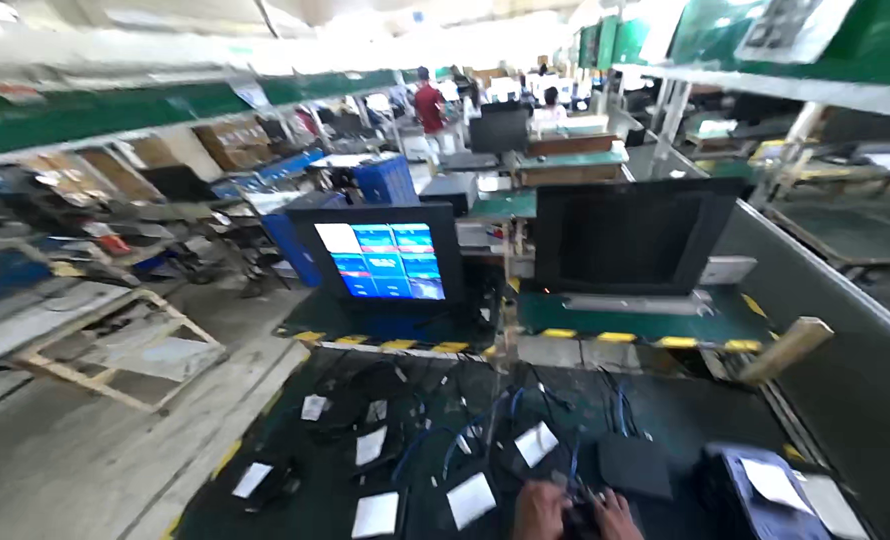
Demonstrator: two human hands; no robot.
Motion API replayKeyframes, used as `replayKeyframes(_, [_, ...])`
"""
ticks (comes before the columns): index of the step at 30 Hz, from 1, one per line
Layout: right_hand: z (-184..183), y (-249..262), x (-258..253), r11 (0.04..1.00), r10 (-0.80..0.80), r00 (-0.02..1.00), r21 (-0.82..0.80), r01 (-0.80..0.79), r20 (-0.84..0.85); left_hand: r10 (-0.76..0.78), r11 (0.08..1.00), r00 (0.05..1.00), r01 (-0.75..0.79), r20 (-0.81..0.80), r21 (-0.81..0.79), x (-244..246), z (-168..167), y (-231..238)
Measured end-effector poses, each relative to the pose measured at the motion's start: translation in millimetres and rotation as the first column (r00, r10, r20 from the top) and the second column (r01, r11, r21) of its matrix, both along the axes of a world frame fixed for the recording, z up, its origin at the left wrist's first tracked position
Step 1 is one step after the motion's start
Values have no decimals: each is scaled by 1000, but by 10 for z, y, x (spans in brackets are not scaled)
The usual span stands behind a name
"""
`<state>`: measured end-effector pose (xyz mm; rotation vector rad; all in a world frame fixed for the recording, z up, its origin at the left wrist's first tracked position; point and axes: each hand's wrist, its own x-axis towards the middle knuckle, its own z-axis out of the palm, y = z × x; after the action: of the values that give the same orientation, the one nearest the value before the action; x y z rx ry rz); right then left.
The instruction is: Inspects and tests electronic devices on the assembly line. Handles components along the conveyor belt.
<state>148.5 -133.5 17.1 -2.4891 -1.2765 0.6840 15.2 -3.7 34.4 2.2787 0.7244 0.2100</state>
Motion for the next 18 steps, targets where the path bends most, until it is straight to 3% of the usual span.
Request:
replayKeyframes(3, [-18,20,-23,992,-22,999,-127,16,-40,-78,969,986,39,151,244,-40,-194,-58])
replayKeyframes(5, [18,53,-17,991,-23,998,-136,16,-53,-95,950,971,22,220,310,-19,-299,-39])
replayKeyframes(11, [-4,29,-34,989,-33,998,-145,26,-48,-33,999,998,31,46,34,-70,-158,87])
replayKeyframes(13, [1,20,-73,994,-48,997,-100,42,-53,-76,997,996,76,-45,-16,-63,-73,163])
replayKeyframes(16, [-15,-5,-56,997,-19,998,-82,14,-55,-132,991,985,130,-116,-19,7,-10,201])
replayKeyframes(18, [-33,12,-44,997,-1,999,-78,-3,-49,-146,985,987,152,-72,79,-17,-90,167])
